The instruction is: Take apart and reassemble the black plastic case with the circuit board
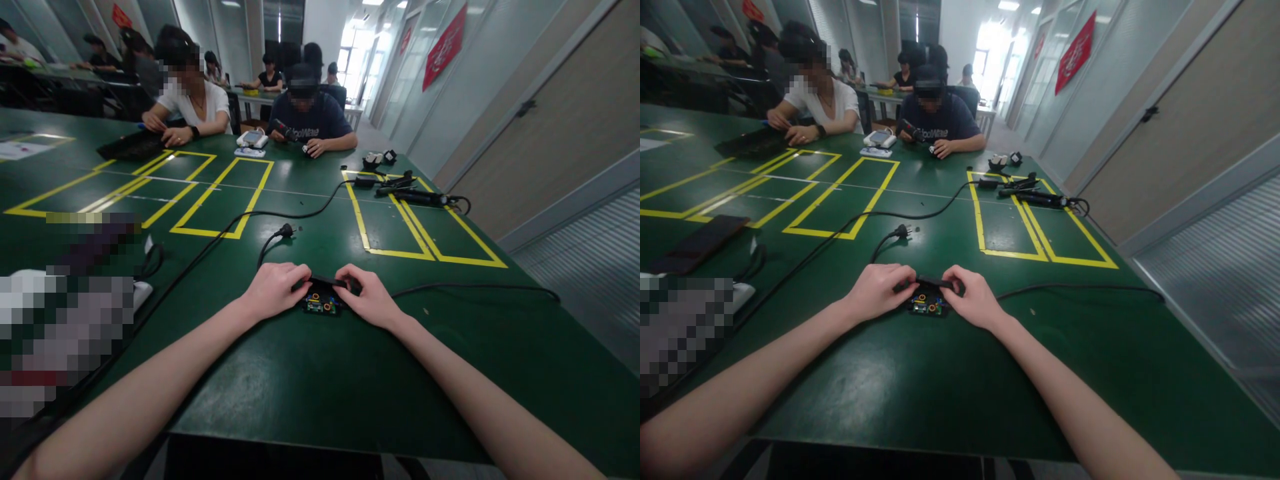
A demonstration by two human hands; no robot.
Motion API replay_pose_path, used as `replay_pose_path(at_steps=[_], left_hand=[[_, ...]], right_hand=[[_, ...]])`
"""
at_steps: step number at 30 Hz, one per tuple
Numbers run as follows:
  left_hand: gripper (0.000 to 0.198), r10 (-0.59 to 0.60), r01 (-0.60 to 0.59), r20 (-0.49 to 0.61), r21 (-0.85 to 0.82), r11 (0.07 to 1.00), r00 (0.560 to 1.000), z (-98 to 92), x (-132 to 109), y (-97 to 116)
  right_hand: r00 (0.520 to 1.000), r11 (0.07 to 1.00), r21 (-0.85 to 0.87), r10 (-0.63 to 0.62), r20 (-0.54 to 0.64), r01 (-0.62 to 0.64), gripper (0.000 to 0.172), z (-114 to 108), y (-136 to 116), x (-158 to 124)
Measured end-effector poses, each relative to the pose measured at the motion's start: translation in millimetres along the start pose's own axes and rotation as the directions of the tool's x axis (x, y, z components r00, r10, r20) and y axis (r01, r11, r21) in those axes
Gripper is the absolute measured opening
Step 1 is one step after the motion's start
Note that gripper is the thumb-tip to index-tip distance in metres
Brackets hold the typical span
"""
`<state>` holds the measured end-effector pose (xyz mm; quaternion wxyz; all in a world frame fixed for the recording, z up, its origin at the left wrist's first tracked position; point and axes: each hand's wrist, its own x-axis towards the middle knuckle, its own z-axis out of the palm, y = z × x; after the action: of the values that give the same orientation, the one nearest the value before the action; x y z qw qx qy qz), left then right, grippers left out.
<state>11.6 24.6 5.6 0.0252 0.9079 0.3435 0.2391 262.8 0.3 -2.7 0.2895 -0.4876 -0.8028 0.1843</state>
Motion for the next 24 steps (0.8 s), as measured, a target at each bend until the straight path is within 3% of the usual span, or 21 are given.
replay_pose_path(at_steps=[3, 8, 12, 16, 21, 24], left_hand=[[0.012, -0.043, 0.042, -0.027, -0.025, 0.999, 0.999, -1.3, -1.0, 1.3], [0.027, 0.0, -0.001, -0.002, -0.108, 0.994, 1.0, -6.3, -1.3, 5.2], [0.032, 0.092, -0.076, 0.09, -0.163, 0.984, 0.992, -10.1, -1.9, 8.3], [0.039, 0.14, -0.108, 0.114, -0.246, 0.963, 0.984, -12.5, -2.1, 10.9], [0.033, 0.152, -0.11, 0.141, -0.267, 0.957, 0.978, -13.9, -0.9, 10.4], [0.028, 0.142, -0.103, 0.148, -0.24, 0.965, 0.979, -13.6, -0.2, 9.4]], right_hand=[[0.999, 0.988, 0.145, 0.05, 0.011, -0.051, 0.012, 0.7, -2.3, -0.9], [0.999, 0.958, 0.286, -0.024, -0.037, 0.033, 0.014, -1.9, -9.0, -1.3], [0.995, 0.959, 0.267, -0.091, -0.031, 0.096, 0.014, -1.8, -9.7, -3.6], [0.98, 0.953, 0.231, -0.199, -0.014, 0.197, 0.016, -1.4, -6.2, -5.8], [0.912, 0.903, 0.153, -0.41, 0.019, 0.402, 0.018, -5.8, -10.0, -5.9], [0.884, 0.884, 0.065, -0.466, 0.028, 0.464, 0.014, -7.3, -13.9, -5.3]])
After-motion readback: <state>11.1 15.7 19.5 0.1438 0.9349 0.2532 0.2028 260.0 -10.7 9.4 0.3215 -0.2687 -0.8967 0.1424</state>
